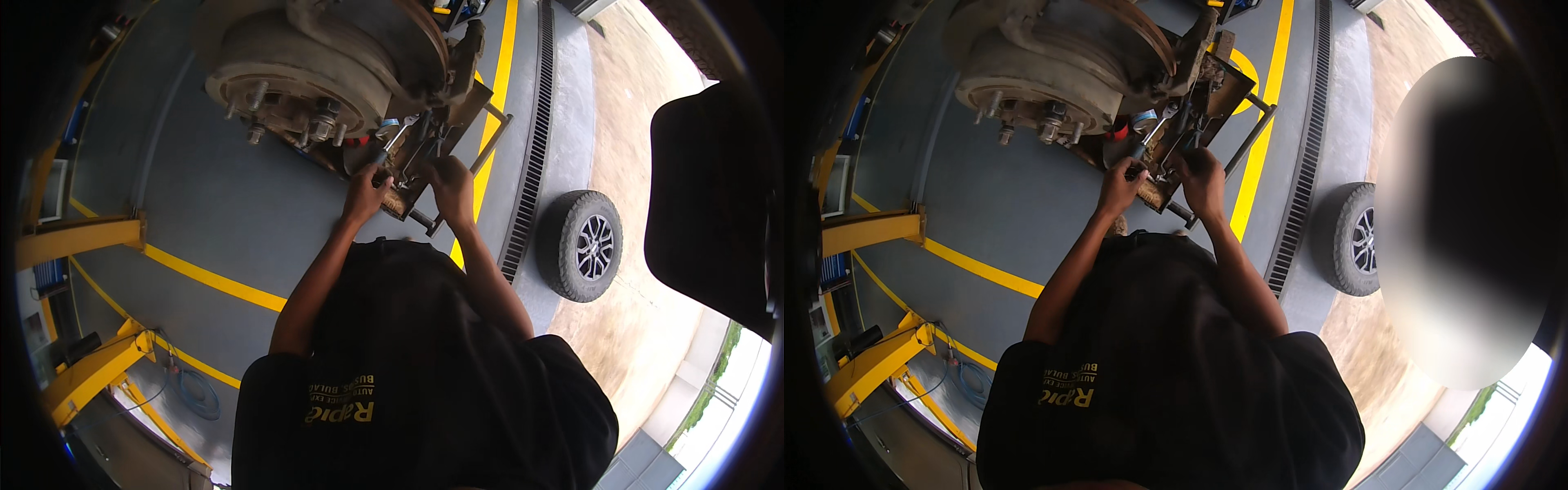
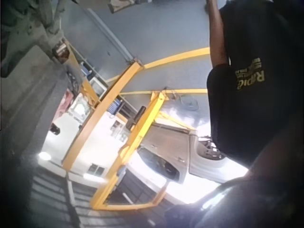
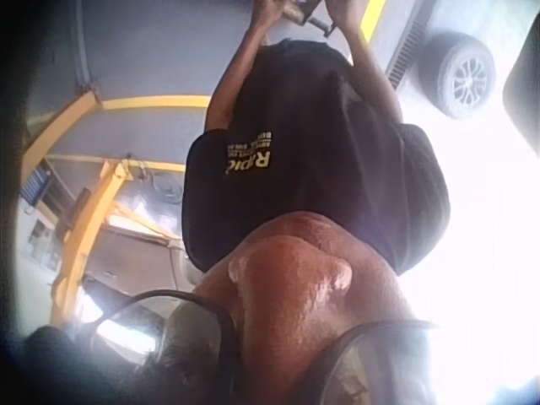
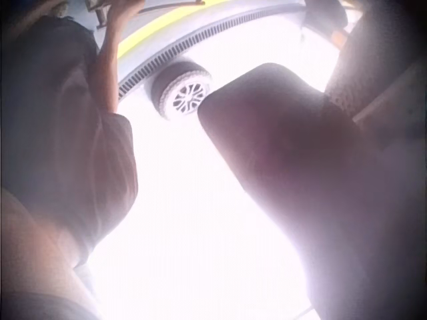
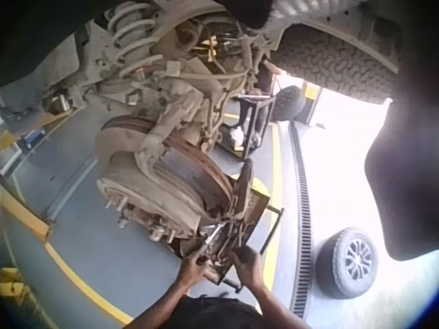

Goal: The person works on a car's brake assembly, using a hammer and pliers to remove and install small metal components. The person repeatedly removes a small metal clip, inspects it, and attempts to reinsert it into the brake caliper area.

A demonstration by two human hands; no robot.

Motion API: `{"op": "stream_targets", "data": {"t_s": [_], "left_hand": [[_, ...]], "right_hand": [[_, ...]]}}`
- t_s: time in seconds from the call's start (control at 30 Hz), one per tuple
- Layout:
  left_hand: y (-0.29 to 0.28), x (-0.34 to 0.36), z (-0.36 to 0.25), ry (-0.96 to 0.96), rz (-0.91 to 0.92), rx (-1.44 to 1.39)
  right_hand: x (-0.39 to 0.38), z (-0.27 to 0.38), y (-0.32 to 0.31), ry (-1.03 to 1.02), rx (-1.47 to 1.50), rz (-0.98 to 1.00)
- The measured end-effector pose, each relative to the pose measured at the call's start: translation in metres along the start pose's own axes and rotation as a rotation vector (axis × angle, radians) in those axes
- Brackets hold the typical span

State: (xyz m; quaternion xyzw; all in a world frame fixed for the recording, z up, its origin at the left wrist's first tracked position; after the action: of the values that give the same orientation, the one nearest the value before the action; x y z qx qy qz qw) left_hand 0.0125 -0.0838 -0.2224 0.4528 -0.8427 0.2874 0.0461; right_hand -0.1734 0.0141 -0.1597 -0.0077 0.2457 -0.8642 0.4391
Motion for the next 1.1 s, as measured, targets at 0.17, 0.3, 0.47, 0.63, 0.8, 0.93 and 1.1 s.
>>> {"op": "stream_targets", "data": {"t_s": [0.17,0.3,0.47,0.63,0.8,0.93,1.1], "left_hand": [[-0.003,0.015,-0.031,-0.128,0.061,-0.284],[-0.016,0.01,-0.112,-0.25,0.314,-0.634],[-0.123,0.04,-0.215,-0.131,0.16,-0.731],[-0.199,0.085,-0.271,0.006,-0.096,-0.762],[-0.219,0.113,-0.284,0.059,-0.206,-0.649],[-0.232,0.115,-0.283,0.083,-0.265,-0.49],[-0.234,0.12,-0.28,0.059,-0.329,-0.488]], "right_hand": [[-0.046,0.07,-0.022,0.125,0.466,0.211],[-0.076,0.16,-0.046,-0.053,0.518,0.182],[-0.085,0.213,-0.047,-0.531,-0.026,-0.035],[-0.041,0.1,0.031,-0.419,-0.19,0.05],[-0.004,-0.043,0.092,-0.251,-0.462,0.026],[-0.019,-0.024,0.093,-0.312,-0.456,0.04],[-0.018,-0.035,0.075,-0.229,-0.345,-0.078]]}}
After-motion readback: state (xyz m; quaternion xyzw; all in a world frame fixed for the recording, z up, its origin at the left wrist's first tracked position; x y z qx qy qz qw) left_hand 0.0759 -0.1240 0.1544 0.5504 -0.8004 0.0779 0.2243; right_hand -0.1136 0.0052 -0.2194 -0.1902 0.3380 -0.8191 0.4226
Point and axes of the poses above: each hand's wrist, its own x-axis towards the middle knuckle, its own y-axis out of the palm, z = x × y, the point moved 10 cm from there along x, towards the middle knuckle, and after that the axes turned 12 degrees about y, right-handed, at the moved point
